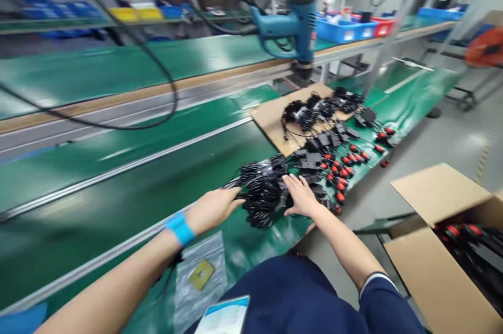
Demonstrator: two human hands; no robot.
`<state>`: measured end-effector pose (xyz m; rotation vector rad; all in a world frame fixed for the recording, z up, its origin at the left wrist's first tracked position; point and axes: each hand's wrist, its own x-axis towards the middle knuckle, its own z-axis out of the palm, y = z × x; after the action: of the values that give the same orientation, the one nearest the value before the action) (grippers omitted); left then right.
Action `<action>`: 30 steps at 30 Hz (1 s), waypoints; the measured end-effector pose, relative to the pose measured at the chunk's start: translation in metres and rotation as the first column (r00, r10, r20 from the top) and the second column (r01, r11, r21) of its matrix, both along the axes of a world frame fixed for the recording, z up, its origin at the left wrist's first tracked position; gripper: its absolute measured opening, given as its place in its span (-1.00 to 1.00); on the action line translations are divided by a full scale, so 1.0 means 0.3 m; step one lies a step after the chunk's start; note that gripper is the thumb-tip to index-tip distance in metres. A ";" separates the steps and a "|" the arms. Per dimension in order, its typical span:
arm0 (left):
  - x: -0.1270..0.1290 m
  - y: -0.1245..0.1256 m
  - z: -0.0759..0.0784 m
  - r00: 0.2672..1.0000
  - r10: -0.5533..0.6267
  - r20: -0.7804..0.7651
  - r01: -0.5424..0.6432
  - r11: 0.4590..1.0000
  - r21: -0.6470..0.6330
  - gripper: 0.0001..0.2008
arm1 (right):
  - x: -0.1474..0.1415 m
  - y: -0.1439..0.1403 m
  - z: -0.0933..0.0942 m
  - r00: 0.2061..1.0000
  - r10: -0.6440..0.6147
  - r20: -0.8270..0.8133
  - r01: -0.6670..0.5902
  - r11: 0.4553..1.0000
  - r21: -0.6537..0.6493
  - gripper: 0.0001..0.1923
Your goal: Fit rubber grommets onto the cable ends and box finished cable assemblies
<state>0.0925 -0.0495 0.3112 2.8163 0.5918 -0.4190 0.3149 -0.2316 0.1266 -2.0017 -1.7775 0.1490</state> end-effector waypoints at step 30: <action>-0.101 0.187 0.158 0.899 0.192 0.394 0.044 0.854 -0.518 -0.56 | 0.051 -0.289 0.472 0.958 -0.145 -0.247 0.198 0.959 0.205 0.17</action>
<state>0.0622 0.0067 0.3585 2.2443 0.4103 0.0743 0.3303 -0.3182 0.2683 -1.8796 -1.4022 0.1097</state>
